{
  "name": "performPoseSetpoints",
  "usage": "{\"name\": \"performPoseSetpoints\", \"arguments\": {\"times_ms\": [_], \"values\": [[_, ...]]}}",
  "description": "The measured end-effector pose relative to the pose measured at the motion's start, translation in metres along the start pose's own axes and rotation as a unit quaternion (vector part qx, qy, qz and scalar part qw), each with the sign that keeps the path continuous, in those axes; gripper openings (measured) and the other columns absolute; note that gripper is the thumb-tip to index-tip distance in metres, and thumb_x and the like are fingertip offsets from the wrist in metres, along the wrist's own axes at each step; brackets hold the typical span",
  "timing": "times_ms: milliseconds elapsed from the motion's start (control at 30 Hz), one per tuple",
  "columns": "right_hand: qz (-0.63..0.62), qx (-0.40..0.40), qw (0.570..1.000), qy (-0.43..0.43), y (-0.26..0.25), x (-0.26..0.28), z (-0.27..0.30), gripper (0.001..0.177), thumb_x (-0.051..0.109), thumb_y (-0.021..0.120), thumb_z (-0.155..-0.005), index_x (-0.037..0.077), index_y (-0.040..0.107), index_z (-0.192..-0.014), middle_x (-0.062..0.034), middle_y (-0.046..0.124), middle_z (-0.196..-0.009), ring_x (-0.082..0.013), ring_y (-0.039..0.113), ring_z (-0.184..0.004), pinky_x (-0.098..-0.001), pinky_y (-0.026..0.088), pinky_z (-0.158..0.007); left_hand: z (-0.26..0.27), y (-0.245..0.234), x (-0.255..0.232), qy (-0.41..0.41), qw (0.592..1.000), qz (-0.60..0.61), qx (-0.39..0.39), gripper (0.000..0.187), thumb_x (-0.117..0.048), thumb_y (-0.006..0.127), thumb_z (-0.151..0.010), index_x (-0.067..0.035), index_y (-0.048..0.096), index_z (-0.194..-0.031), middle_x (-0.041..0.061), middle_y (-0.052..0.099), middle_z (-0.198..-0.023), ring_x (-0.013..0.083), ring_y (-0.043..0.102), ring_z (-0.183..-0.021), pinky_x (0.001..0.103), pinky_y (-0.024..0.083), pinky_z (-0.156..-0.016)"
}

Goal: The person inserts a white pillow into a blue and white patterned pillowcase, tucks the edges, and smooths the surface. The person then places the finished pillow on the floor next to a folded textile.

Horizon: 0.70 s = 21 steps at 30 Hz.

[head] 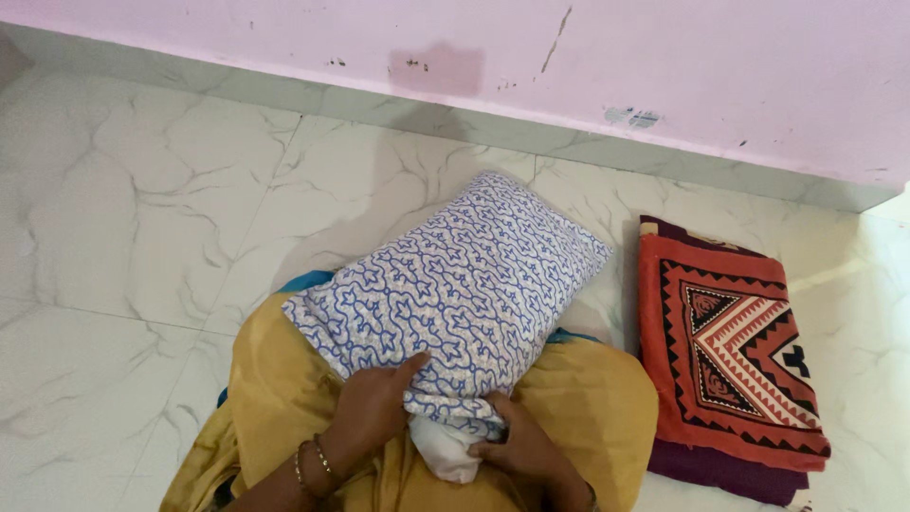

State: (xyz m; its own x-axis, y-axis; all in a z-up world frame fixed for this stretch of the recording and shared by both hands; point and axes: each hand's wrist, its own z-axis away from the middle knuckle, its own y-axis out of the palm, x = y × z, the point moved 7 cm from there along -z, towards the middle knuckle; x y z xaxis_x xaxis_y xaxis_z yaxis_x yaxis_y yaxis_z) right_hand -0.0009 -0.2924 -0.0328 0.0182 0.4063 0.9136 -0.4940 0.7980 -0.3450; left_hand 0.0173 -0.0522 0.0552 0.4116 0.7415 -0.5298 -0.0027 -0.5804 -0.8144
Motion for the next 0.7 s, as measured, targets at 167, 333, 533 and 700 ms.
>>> {"name": "performPoseSetpoints", "arguments": {"times_ms": [167, 333, 533, 700], "values": [[0.074, -0.084, 0.993, 0.035, -0.009, 0.032, 0.002, 0.048, 0.012, 0.079, -0.069, 0.01, 0.07, -0.117, -0.0154, 0.075, -0.116, -0.0315, 0.072, -0.11, -0.0386, 0.055, -0.093, 0.004, 0.006, 0.002, -0.003, 1.0, -0.003, 0.012, 0.077, -0.008, 0.077, -0.066, -0.012, 0.057, -0.14, 0.013, 0.07, -0.075, 0.0373, 0.068, -0.067, 0.049, 0.052, -0.058], [0.163, -0.346, 0.893, -0.238, -0.074, 0.07, -0.012, 0.042, -0.005, 0.063, -0.069, 0.004, 0.061, -0.11, -0.0186, 0.069, -0.099, -0.0353, 0.067, -0.091, -0.0406, 0.053, -0.08, -0.025, 0.01, -0.005, -0.051, 0.996, 0.048, -0.056, 0.081, -0.007, 0.079, -0.063, -0.012, 0.056, -0.14, 0.016, 0.071, -0.081, 0.04, 0.068, -0.072, 0.05, 0.053, -0.063], [0.123, -0.507, 0.81, -0.266, -0.134, 0.175, -0.028, 0.022, -0.008, 0.06, -0.076, 0.002, 0.056, -0.095, -0.0155, 0.053, -0.074, -0.0292, 0.051, -0.063, -0.0378, 0.041, -0.058, -0.079, 0.013, -0.036, -0.078, 0.915, 0.303, -0.255, 0.071, 0.005, 0.076, -0.081, -0.006, 0.049, -0.146, 0.016, 0.071, -0.093, 0.0318, 0.072, -0.083, 0.039, 0.055, -0.069], [0.303, -0.393, 0.761, -0.418, -0.063, 0.249, -0.097, 0.024, -0.002, 0.066, -0.076, 0.003, 0.062, -0.1, -0.014, 0.058, -0.088, -0.0338, 0.059, -0.082, -0.0427, 0.05, -0.074, -0.078, 0.053, -0.021, -0.106, 0.835, 0.491, -0.225, 0.064, 0.004, 0.07, -0.081, -0.004, 0.049, -0.141, 0.015, 0.069, -0.101, 0.0293, 0.069, -0.09, 0.039, 0.055, -0.075]]}}
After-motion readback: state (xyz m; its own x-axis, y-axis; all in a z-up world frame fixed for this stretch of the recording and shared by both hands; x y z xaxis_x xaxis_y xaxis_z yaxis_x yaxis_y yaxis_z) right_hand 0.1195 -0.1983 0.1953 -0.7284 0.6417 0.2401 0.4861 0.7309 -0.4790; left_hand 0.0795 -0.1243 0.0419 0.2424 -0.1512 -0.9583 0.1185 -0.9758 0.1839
